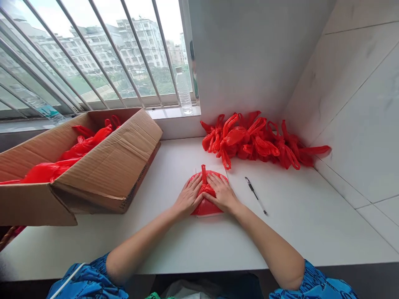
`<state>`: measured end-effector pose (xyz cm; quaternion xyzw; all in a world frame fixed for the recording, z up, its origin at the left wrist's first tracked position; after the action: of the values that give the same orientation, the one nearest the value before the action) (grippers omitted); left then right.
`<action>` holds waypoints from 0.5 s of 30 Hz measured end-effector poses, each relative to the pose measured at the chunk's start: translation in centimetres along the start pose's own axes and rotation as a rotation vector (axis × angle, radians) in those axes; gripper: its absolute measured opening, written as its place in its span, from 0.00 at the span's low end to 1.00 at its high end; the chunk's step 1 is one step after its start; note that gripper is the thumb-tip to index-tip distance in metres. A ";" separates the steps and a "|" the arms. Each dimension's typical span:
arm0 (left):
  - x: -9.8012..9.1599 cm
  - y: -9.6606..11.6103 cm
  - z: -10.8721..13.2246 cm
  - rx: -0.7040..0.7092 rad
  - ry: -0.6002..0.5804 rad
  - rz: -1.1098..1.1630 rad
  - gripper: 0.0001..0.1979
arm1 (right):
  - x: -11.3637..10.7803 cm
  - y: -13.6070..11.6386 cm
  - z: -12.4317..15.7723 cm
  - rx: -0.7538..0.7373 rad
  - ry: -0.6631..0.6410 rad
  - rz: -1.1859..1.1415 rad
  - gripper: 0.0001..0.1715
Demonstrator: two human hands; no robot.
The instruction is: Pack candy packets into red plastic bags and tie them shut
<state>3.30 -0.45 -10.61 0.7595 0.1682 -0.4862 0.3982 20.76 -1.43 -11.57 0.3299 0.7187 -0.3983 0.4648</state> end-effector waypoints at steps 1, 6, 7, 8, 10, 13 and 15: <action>0.1 -0.1 0.0 0.002 0.003 -0.002 0.28 | 0.0 0.0 0.0 0.003 -0.006 0.002 0.43; 0.4 -0.2 0.2 -0.008 0.007 -0.023 0.28 | 0.0 -0.2 0.1 0.005 -0.016 -0.005 0.43; 0.5 -0.1 0.2 -0.009 0.011 -0.022 0.28 | 0.1 -0.2 0.1 0.004 -0.011 -0.006 0.43; 0.6 -0.1 0.2 -0.011 0.013 -0.018 0.28 | 0.2 -0.2 0.1 0.002 -0.005 -0.007 0.43; 0.7 0.0 0.3 -0.018 0.020 0.003 0.28 | 0.3 -0.3 0.2 -0.007 0.019 -0.007 0.43; 0.1 0.3 0.6 -0.031 0.027 0.082 0.26 | -0.1 -0.4 0.5 -0.040 0.104 -0.012 0.37; -1.1 0.8 1.1 -0.033 0.037 0.163 0.23 | -1.3 -0.7 0.8 -0.081 0.199 -0.007 0.30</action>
<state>2.68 -1.64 -9.56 0.7728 0.1212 -0.4353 0.4456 20.96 -2.59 -10.41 0.3460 0.7780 -0.3358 0.4028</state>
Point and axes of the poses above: each hand's wrist, its own z-axis away from the middle knuckle, its own x-axis out of the palm, y = z × x, the point moved 3 cm from there along -z, towards the middle knuckle, and after that the axes turned 12 degrees about z, right-handed, at the moved point
